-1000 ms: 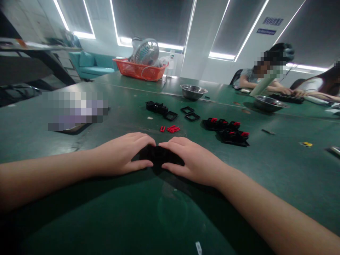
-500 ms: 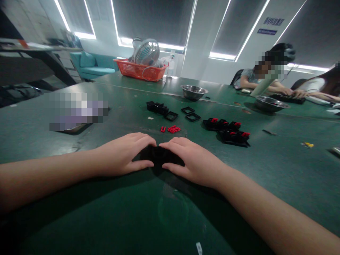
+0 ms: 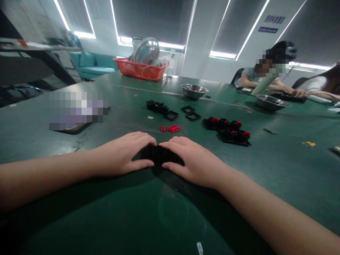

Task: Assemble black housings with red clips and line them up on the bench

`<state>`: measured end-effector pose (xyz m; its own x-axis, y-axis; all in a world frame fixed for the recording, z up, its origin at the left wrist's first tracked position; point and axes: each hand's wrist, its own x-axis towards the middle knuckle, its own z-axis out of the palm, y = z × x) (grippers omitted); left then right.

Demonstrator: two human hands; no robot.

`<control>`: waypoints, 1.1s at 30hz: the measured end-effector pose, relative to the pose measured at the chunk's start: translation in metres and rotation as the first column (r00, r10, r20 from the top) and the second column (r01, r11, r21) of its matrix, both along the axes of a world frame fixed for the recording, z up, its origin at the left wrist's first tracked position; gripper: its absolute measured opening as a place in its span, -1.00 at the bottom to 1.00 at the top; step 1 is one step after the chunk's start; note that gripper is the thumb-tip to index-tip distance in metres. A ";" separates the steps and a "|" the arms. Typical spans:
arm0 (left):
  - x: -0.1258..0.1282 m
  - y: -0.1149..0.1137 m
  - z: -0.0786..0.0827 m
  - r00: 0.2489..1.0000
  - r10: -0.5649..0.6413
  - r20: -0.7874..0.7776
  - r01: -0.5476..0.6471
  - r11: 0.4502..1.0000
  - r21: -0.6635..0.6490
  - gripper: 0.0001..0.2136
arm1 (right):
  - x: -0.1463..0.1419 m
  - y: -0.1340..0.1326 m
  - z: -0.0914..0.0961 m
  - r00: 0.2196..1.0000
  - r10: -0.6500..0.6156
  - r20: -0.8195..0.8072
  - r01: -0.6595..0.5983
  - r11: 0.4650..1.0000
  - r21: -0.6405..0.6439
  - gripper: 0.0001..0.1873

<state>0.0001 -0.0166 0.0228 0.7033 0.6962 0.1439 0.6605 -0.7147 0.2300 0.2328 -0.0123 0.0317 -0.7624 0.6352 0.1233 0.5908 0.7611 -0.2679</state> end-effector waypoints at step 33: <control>0.001 -0.001 -0.002 0.999 0.023 0.026 -0.022 1.000 -0.018 -0.69 | -0.004 -0.001 0.000 0.996 -0.026 -0.087 0.021 0.998 -0.051 -0.68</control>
<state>0.0015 -0.0174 0.0204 0.6837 0.7144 0.1494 0.6699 -0.6955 0.2601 0.2284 -0.0132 0.0320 -0.7348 0.6600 0.1568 0.5810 0.7316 -0.3567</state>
